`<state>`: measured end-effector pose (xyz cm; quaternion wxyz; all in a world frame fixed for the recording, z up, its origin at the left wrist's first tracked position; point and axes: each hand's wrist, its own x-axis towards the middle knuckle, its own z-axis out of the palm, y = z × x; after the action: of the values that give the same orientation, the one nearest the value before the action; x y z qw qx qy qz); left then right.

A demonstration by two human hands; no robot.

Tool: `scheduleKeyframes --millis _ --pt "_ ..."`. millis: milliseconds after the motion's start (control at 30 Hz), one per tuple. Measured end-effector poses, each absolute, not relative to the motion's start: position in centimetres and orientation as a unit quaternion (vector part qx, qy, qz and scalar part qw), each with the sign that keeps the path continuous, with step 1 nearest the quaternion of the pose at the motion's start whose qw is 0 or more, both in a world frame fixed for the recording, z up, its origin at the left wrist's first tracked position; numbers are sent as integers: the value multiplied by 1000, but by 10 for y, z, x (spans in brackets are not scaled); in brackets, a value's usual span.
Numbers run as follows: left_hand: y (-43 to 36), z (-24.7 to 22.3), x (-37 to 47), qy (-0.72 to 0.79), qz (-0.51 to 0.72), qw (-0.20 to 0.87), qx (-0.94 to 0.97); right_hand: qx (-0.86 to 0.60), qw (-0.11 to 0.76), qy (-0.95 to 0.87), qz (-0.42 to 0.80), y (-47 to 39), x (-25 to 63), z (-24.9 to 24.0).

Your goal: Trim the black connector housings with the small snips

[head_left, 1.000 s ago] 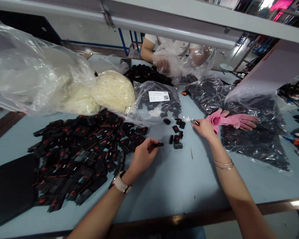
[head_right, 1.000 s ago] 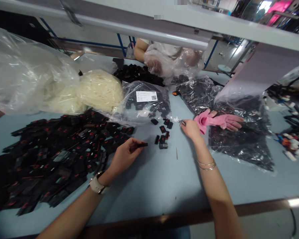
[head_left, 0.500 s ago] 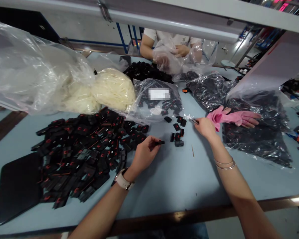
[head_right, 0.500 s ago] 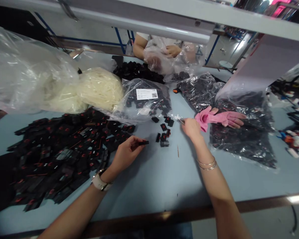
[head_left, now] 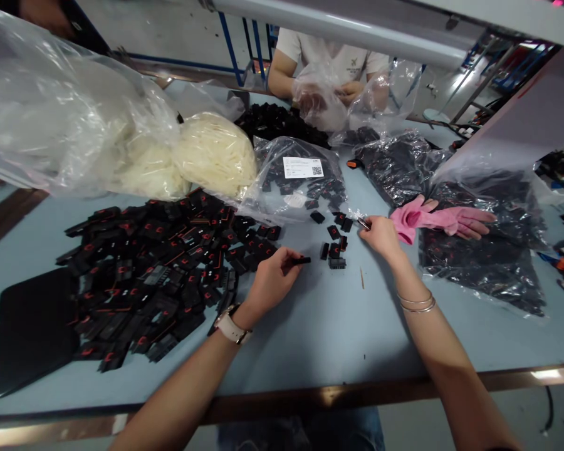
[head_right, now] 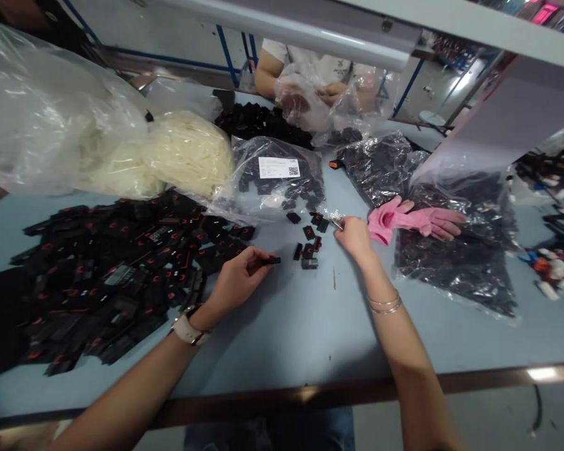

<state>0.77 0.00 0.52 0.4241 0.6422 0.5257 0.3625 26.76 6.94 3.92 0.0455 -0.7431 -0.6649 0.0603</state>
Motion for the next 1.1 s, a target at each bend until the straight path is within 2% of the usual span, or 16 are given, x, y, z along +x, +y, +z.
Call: scheduleKeyframes --millis 167,267,333,433,733,1100 --pt "-1 6 8 534 351 418 647 -722 169 -653 154 65 263 50" --pt "-1 7 8 532 350 414 650 -651 260 -648 298 53 243 57" --pt "-1 8 8 530 353 414 650 -589 276 -646 400 43 224 58" --pt "-1 10 8 531 352 402 658 -531 255 -666 458 30 200 55" --pt "-2 13 10 535 342 390 666 -509 106 -805 286 15 184 50" --pt "-2 13 10 544 336 383 666 -553 143 -752 330 16 184 53"
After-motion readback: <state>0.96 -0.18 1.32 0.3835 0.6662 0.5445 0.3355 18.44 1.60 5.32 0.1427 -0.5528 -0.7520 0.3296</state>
